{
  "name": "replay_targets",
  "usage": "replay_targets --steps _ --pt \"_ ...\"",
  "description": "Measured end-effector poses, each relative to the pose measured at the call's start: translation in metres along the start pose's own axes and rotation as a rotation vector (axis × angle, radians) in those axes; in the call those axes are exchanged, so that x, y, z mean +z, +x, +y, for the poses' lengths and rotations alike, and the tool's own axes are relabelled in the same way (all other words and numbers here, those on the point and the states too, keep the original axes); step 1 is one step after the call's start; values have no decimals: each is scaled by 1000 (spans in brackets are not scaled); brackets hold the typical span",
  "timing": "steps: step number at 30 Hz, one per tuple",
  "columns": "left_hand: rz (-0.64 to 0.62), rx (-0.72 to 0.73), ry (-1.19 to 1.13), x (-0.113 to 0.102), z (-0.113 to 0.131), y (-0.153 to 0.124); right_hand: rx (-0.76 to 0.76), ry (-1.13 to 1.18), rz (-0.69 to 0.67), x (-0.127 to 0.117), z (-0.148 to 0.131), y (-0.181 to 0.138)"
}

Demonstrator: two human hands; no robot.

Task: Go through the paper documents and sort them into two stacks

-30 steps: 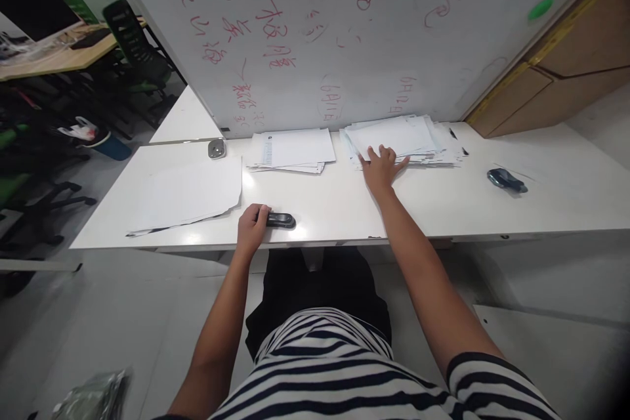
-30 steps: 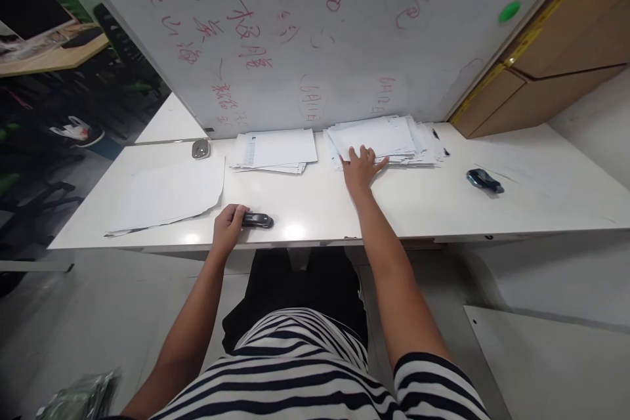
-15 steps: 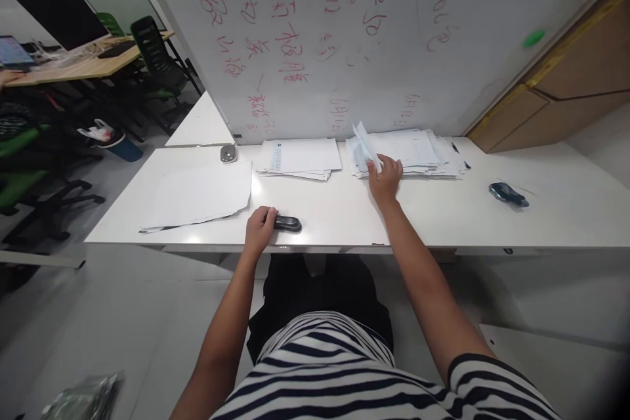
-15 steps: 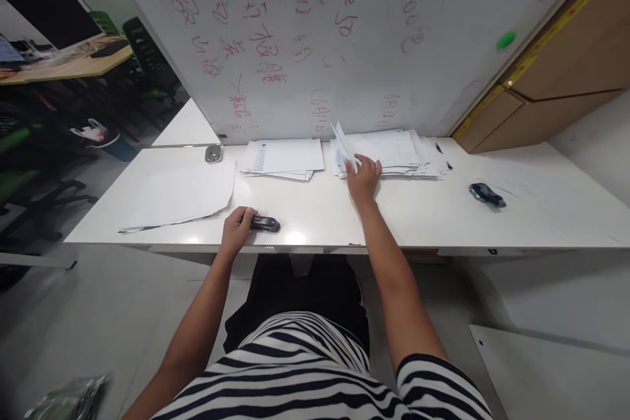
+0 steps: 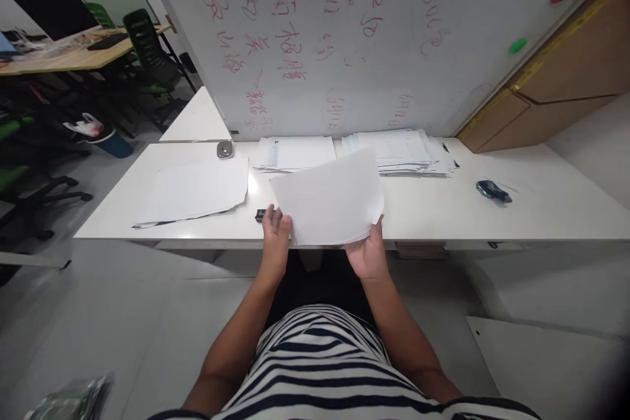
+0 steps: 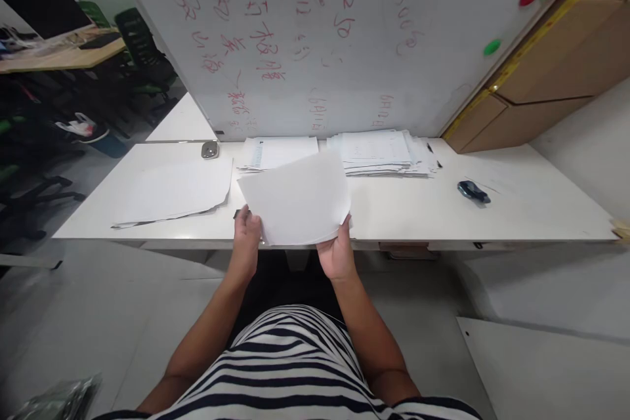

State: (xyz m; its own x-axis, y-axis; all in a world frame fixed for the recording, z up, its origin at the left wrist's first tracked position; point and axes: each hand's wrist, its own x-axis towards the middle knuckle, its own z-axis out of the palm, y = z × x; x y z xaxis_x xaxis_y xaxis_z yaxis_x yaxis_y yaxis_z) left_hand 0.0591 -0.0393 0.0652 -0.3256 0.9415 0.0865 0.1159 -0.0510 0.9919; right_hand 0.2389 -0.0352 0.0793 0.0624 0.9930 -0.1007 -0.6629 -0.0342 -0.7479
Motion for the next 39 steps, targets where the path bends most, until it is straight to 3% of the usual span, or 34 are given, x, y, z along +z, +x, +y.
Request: replay_targets --steps 2,4,9,11,13,16,22,27,33,39 --pt "-141 -154 -112 1 10 -13 19 -8 16 -17 5 -8" --pt "-162 -186 -103 -4 15 -18 27 -64 38 -36 3 -11" --pt "-125 -107 96 -7 20 -10 35 -297 -57 -66 -35 -3" --pt "-125 -66 112 2 25 -3 -40 -454 -81 -64 -52 4" --pt "-109 15 100 15 28 4 -172 -622 -13 -57 -61 11" --pt "-124 130 84 36 23 14 -332 -761 163 -52 -55 20" --pt "-175 63 104 56 -12 15 -270 -889 294 -71 -18 28" --pt "-221 88 213 54 -25 7 -322 -909 317 -82 -2 25" --pt "-258 117 300 48 -19 2 -297 -1112 340 -89 1 16" --pt "-270 380 448 6 -5 17 -187 -1069 294 -108 -19 -4"
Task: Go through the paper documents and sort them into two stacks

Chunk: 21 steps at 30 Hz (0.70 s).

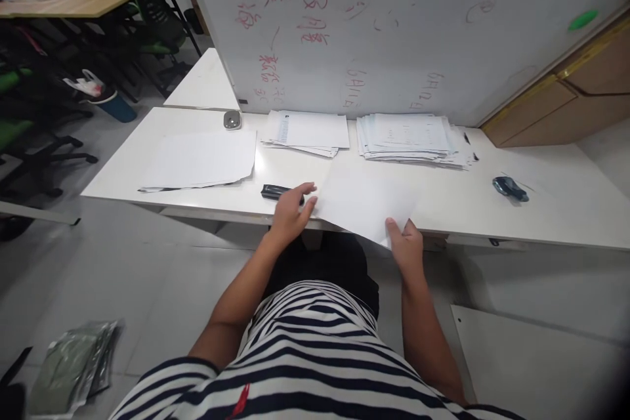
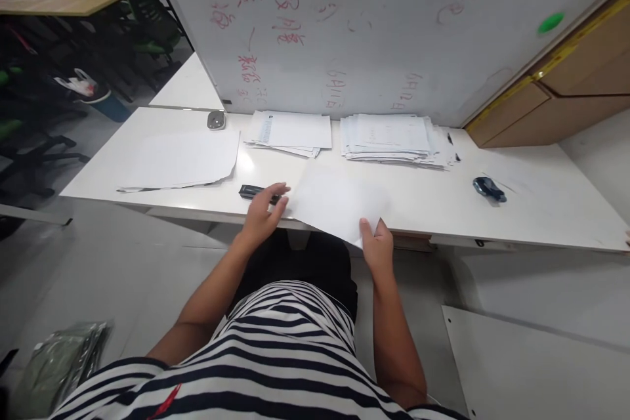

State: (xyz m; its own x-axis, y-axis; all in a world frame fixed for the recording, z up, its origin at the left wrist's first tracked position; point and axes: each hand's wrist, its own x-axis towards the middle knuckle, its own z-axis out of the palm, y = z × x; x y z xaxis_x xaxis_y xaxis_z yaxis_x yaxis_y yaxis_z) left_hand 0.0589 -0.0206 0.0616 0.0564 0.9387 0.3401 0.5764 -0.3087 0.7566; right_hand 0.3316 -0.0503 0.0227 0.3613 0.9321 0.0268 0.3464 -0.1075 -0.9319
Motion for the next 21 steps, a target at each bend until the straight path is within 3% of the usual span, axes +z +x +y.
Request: replay_targets --steps 4,8,13,21 --pt "-44 60 305 -28 -34 12 152 -20 -3 -10 19 -7" --pt "-186 42 443 -37 -59 19 306 269 -41 -4 23 -13" --pt "-216 27 400 -43 -56 24 388 496 -119 13 6 -17" --pt "-193 70 379 -44 -50 24 341 504 -216 29 -2 -17"
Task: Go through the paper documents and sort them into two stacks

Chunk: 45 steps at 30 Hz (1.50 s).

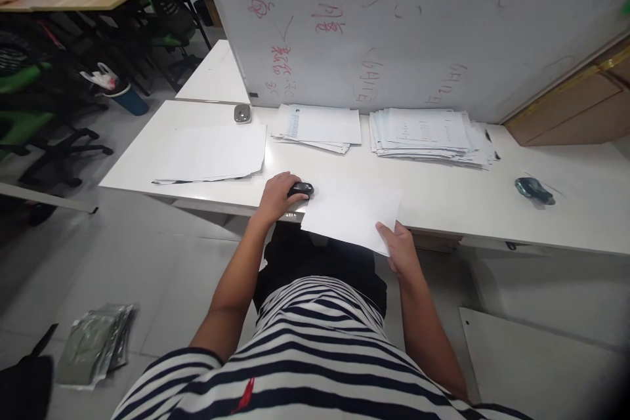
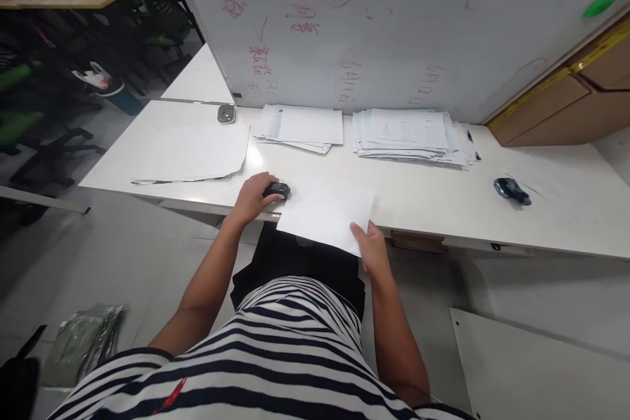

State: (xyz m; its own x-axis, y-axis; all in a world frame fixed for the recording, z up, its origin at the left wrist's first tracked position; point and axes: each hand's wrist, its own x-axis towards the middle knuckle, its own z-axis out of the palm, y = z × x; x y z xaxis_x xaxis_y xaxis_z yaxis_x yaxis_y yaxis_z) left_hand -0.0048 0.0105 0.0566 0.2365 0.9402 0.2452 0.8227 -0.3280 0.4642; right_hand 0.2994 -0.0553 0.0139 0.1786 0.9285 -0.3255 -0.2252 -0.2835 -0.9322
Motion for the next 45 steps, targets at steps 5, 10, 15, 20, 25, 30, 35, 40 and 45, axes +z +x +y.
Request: replay_targets --steps 5,10,15,20,25,30,35,40,45 --pt "2 10 12 3 -2 0 -24 -12 19 -3 -1 0" --pt "-1 -3 18 4 -3 0 -14 -76 -62 9 5 0" --pt "-14 -16 -6 4 -3 -1 -23 -107 -86 17 7 0" --pt "32 -45 -59 2 -3 -1 -36 -50 7 2 -6 1" --pt "26 -68 -76 0 0 -1 -47 34 85 -7 -16 -3" --pt "-5 -95 -58 -2 3 1 -17 -6 28 4 1 -3" --pt "-52 -89 -41 -3 3 1 -51 -130 -29 16 13 0" --pt "-84 -137 -80 1 10 -1 -37 -157 -95 20 12 2" --pt "28 -311 10 14 24 0 -22 -199 -56 15 20 5"
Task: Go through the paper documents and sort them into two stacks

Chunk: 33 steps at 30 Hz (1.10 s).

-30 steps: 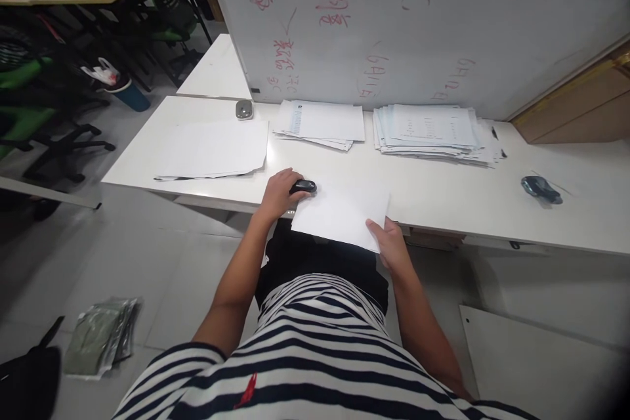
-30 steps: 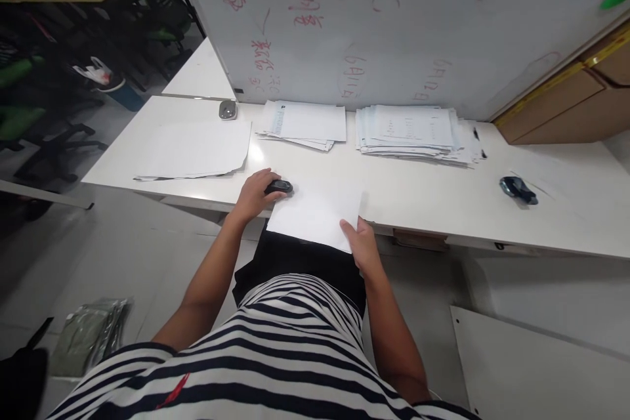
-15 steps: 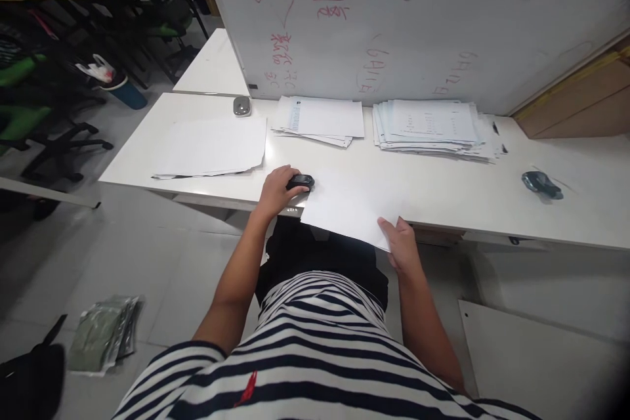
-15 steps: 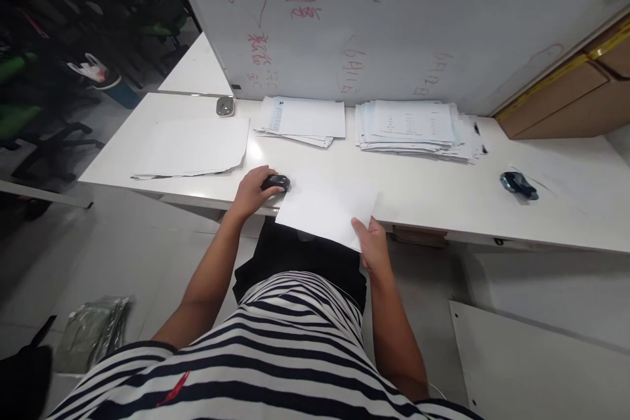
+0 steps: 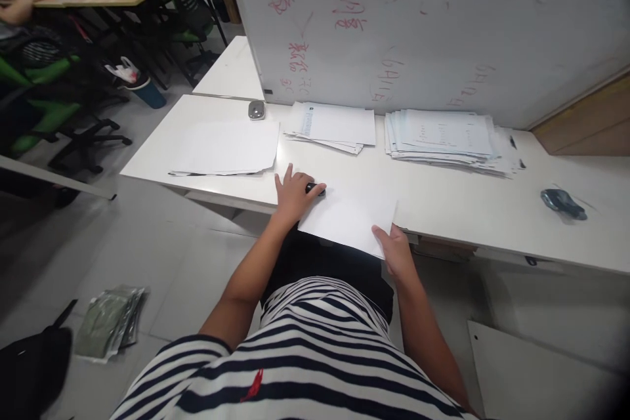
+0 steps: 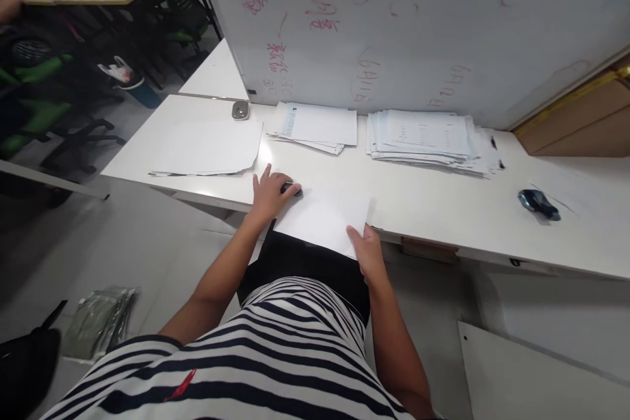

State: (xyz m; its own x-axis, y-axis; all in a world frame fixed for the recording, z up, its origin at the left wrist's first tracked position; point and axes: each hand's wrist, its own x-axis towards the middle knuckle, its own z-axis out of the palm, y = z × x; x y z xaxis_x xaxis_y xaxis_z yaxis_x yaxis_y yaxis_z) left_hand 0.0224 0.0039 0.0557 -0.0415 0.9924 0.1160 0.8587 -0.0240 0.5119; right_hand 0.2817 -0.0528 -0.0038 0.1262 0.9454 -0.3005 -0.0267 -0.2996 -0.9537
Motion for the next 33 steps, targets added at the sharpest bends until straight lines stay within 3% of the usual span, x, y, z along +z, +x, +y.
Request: replay_targets --steps 7,16,23,26,28,33 --pt "95 -100 136 17 11 -1 24 -47 9 -2 7 1" --pt "131 -29 36 11 1 -3 42 -52 18 -1 2 0" --pt "276 -113 32 27 -1 6 83 2 90 -47 -38 9" --pt "312 -110 42 32 0 7 -62 111 202 -56 -66 30" --pt "315 -100 47 34 -1 7 -192 134 220 -44 -85 56" --pt "347 -80 81 35 -2 6 -295 -105 -65 33 -121 149"
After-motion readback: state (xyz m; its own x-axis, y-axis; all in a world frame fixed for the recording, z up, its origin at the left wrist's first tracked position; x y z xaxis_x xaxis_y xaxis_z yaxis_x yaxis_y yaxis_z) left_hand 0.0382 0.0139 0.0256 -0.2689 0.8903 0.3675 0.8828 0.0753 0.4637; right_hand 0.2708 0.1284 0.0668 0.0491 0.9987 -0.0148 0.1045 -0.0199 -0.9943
